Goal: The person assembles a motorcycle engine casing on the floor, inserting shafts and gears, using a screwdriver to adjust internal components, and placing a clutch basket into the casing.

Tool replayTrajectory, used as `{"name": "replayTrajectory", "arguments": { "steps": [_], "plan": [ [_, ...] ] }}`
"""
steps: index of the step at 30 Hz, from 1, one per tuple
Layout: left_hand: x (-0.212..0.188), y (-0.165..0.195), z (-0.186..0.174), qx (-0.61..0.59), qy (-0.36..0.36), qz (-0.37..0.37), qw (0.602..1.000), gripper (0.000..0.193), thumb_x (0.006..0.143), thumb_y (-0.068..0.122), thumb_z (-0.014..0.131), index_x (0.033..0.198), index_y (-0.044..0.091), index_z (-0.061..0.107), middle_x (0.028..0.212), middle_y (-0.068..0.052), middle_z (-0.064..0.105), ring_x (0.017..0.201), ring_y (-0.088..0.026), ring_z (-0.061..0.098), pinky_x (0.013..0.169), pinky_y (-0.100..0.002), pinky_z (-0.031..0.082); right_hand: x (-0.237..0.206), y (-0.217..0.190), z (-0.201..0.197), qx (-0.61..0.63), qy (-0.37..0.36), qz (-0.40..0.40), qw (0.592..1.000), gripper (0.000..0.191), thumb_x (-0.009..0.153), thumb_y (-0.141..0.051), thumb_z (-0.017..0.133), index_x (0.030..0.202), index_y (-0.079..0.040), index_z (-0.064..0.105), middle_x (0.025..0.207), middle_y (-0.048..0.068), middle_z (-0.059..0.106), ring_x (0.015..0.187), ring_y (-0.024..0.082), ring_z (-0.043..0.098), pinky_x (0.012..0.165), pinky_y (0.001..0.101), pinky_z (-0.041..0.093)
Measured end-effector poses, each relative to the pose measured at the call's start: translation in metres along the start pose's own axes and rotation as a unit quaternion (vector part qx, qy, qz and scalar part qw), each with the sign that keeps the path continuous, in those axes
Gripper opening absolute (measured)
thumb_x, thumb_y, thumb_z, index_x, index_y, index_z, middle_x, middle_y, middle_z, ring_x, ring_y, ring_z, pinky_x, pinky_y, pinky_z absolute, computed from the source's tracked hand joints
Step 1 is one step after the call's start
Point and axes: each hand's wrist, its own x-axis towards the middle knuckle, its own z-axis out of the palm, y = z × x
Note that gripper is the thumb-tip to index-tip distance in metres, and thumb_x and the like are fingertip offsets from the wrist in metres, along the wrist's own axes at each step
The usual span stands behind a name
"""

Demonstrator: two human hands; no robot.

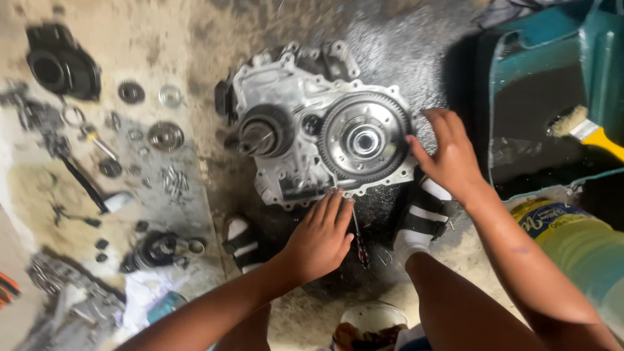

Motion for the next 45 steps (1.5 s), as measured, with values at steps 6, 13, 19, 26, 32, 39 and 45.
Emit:
{"name": "replayTrajectory", "arguments": {
  "steps": [6,13,19,26,32,39,45],
  "plan": [
    [0.033,-0.003,0.018,-0.028,0.030,-0.077,0.996,0.065,0.098,0.028,0.061,0.147,-0.009,0.040,0.144,-0.033,0.047,0.130,-0.047,0.050,0.105,-0.051,0.045,-0.016,0.011,0.004,0.051,0.029,0.017,0.998,0.039,0.093,-0.016,0.075,0.125,0.004,0.064,0.123,0.022,0.062,0.115,0.040,0.060,0.097,0.0446,0.051],
    [0.081,-0.015,0.066,-0.002,0.147,-0.186,0.971,0.063,0.097,0.027,0.063,0.146,-0.007,0.041,0.145,-0.032,0.047,0.133,-0.047,0.049,0.108,-0.053,0.043,0.001,0.019,0.010,0.051,0.041,0.031,0.997,0.034,0.091,-0.014,0.073,0.121,0.000,0.066,0.122,0.018,0.062,0.114,0.038,0.060,0.096,0.0436,0.050],
    [0.080,-0.011,0.085,-0.072,0.207,-0.282,0.934,0.065,0.100,0.031,0.062,0.151,-0.003,0.041,0.153,-0.028,0.046,0.139,-0.044,0.049,0.113,-0.054,0.042,0.002,0.038,0.013,0.064,0.026,0.022,0.997,0.044,0.094,-0.014,0.072,0.133,0.002,0.060,0.124,0.023,0.060,0.117,0.041,0.059,0.099,0.0455,0.050],
    [0.129,-0.007,0.054,0.003,0.165,-0.288,0.943,0.093,0.084,0.057,0.072,0.146,-0.005,0.041,0.143,-0.032,0.046,0.128,-0.045,0.053,0.091,-0.050,0.056,-0.001,0.053,0.030,0.127,-0.006,0.126,0.984,0.041,0.100,-0.025,0.068,0.131,0.002,0.062,0.122,0.024,0.065,0.105,0.039,0.067,0.089,0.0444,0.054],
    [0.148,-0.025,0.049,0.055,0.078,-0.271,0.958,0.097,0.081,0.063,0.075,0.138,-0.009,0.043,0.138,-0.036,0.046,0.119,-0.046,0.062,0.079,-0.046,0.061,-0.002,0.062,0.039,0.229,-0.062,0.262,0.935,0.043,0.099,-0.034,0.066,0.129,-0.003,0.067,0.101,0.017,0.076,0.074,0.021,0.071,0.071,0.0351,0.056],
    [0.158,-0.048,0.057,0.072,0.070,-0.220,0.970,0.099,0.068,0.057,0.084,0.134,-0.006,0.047,0.136,-0.037,0.050,0.114,-0.046,0.064,0.080,-0.048,0.061,0.002,0.051,0.033,0.230,-0.051,0.274,0.932,0.046,0.100,-0.035,0.065,0.129,0.000,0.065,0.103,0.019,0.073,0.070,0.023,0.070,0.069,0.0360,0.056],
    [0.156,-0.053,0.055,0.079,0.093,-0.182,0.976,0.105,0.062,0.059,0.087,0.135,-0.005,0.048,0.134,-0.034,0.054,0.101,-0.045,0.071,0.077,-0.047,0.062,-0.006,0.047,0.029,0.225,-0.036,0.252,0.940,0.044,0.102,-0.033,0.063,0.130,0.000,0.065,0.109,0.023,0.072,0.089,0.034,0.072,0.081,0.0412,0.056]
  ]
}}
